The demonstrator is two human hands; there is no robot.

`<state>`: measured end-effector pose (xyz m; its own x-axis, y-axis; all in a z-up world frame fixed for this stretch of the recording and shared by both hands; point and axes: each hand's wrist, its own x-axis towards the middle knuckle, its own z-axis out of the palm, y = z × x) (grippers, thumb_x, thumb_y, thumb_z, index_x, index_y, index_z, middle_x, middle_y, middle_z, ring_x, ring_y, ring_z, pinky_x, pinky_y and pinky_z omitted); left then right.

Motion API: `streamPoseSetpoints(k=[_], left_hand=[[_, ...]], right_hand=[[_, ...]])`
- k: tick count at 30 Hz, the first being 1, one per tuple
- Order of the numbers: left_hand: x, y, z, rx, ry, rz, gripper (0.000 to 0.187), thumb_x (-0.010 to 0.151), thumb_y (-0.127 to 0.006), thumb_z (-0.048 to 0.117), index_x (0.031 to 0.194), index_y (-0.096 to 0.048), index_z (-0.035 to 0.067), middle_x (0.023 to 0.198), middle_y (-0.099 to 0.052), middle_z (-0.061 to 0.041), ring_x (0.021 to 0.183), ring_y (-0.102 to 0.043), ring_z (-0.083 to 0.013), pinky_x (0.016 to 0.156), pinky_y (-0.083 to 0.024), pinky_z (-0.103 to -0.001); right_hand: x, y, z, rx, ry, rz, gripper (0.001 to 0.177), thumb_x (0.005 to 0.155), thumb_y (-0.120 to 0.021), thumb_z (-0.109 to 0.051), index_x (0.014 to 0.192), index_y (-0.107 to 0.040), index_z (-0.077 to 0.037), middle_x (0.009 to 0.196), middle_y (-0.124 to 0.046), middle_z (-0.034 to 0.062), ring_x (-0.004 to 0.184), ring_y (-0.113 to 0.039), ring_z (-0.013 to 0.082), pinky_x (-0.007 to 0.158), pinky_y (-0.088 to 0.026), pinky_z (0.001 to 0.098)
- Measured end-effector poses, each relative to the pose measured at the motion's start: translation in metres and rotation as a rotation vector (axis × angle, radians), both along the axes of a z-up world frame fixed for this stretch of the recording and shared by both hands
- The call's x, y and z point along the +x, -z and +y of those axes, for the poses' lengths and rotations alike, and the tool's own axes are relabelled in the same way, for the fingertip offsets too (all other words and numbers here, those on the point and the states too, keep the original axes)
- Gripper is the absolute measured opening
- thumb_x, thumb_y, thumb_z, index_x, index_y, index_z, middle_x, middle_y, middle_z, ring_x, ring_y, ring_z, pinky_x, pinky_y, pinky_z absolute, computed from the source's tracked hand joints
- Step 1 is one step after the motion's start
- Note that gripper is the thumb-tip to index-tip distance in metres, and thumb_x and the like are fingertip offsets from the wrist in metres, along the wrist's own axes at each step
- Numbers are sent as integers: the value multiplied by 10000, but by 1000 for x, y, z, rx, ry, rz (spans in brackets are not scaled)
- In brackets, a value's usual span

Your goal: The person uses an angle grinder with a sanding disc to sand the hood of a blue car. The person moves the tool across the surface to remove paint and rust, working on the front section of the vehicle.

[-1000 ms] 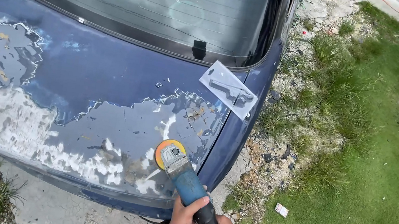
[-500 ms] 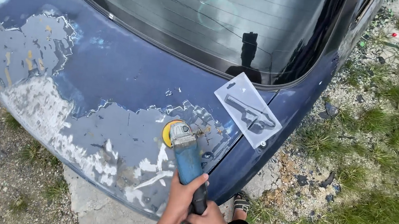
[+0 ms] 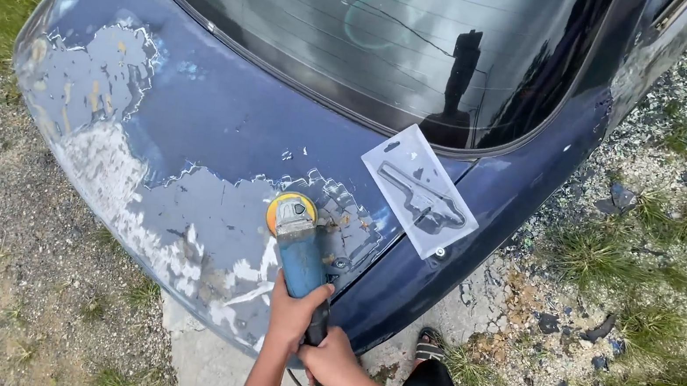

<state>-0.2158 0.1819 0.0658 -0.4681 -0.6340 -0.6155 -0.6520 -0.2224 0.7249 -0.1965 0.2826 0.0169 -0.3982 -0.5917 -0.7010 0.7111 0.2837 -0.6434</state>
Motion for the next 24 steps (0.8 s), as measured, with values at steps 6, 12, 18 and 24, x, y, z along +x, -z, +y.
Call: streamPoseSetpoints(k=[6, 12, 18, 24], left_hand=[[7, -1, -1, -3, 11, 7, 744, 646, -859, 244, 1315, -556, 125, 1090, -693, -143, 894, -676, -277, 740, -590, -414], [10, 0, -1, 0, 39, 14, 749, 655, -860, 245, 1326, -553, 117, 1101, -690, -146, 904, -677, -284, 744, -598, -417], [14, -2, 1, -1, 49, 6, 762, 650, -857, 267, 1323, -535, 112, 1105, -668, -151, 895, -667, -282, 733, -598, -423], [17, -11, 6, -10, 43, -24, 761, 650, -859, 261, 1333, -552, 124, 1120, -681, -138, 930, -677, -279, 771, -601, -418]], right_hand=[[8, 1, -3, 12, 26, 0, 154, 836, -612, -23, 684, -595, -32, 488, -476, 85, 424, -462, 191, 461, -453, 330], [10, -7, -1, 17, 18, -13, 123, 861, -611, -35, 738, -610, -37, 501, -478, 84, 436, -469, 196, 476, -435, 340], [16, 2, -2, 12, 41, -4, 115, 820, -610, -37, 706, -606, -27, 495, -487, 90, 425, -470, 192, 458, -439, 333], [25, 8, -3, 17, 76, -7, 161, 811, -652, -37, 667, -583, -46, 468, -475, 79, 390, -464, 179, 431, -413, 331]])
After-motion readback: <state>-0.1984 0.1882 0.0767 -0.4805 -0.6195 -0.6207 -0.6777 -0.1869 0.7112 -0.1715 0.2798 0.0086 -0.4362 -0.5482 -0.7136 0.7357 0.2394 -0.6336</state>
